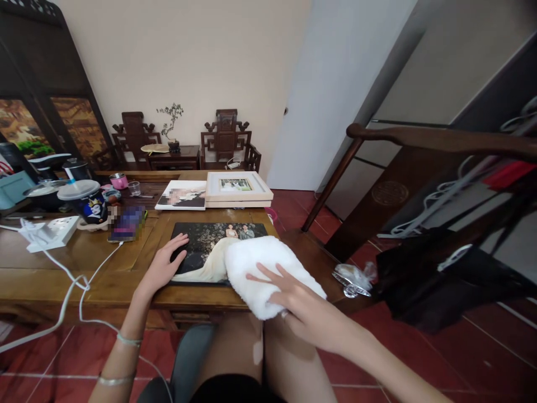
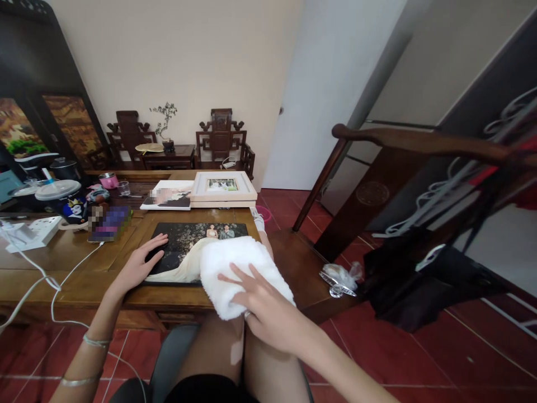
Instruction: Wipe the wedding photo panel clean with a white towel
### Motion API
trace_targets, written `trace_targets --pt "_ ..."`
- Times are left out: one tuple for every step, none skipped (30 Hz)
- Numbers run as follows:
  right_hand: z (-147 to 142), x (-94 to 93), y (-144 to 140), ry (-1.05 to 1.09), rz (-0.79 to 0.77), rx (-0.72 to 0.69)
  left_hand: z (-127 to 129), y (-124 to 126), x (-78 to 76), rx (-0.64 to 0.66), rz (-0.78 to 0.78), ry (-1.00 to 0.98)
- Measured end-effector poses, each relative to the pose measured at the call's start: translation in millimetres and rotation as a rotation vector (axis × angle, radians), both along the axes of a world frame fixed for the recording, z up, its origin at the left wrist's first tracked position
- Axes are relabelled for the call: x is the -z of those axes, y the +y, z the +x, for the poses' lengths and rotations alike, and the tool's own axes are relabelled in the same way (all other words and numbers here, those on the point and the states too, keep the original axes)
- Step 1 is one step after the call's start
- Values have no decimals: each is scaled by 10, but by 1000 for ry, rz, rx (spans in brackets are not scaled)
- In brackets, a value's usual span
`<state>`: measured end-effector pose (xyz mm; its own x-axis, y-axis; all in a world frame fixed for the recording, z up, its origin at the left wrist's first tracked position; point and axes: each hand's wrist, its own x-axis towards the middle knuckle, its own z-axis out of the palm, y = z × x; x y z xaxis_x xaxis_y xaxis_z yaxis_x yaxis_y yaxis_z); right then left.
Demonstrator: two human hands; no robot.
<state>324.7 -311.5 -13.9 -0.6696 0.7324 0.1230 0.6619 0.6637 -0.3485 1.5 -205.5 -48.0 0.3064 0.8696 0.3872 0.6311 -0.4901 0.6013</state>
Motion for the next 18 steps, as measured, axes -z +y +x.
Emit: trace_targets --pt "19 -2 80 -6 9 0 -3 0 2 1 1 -1" --pt "33 6 195 -11 22 15 -6 2 4 2 1 -2" --pt "42 20 337 -15 37 41 -10 4 6 2 1 -1" --pt "46 39 500 -18 53 67 -13 7 8 2 0 0" --pt "44 58 673 -20 68 110 -16 10 9 1 0 0" --pt "37 77 847 -31 75 126 -17 12 10 1 0 2" --pt "24 91 1010 -42 87 136 -18 14 10 0 1 2" --pt "5 102 1154 -39 103 168 -18 15 9 -1 1 3" --pt "-17 108 1269 -40 116 190 -17 16 8 -2 2 5" --pt "-42 112 1348 -38 127 215 -16 16 6 -3 2 7" --pt "-67 115 1386 -37 135 241 -15 15 5 -3 3 9" --pt "-92 120 1383 -37 140 264 -13 14 4 -2 5 11" --pt "-113 126 1337 -41 143 279 -11 13 3 -2 7 12" --pt "-129 135 1254 -47 144 285 -9 11 2 -2 10 13" --pt "-141 146 1139 -53 141 284 -6 9 1 -4 12 13" --pt "-146 156 999 -59 136 275 -3 7 1 -7 12 13" --pt "-146 163 844 -67 127 254 0 5 1 -10 10 12" --pt "-140 165 682 -72 116 234 3 3 1 -14 8 12"
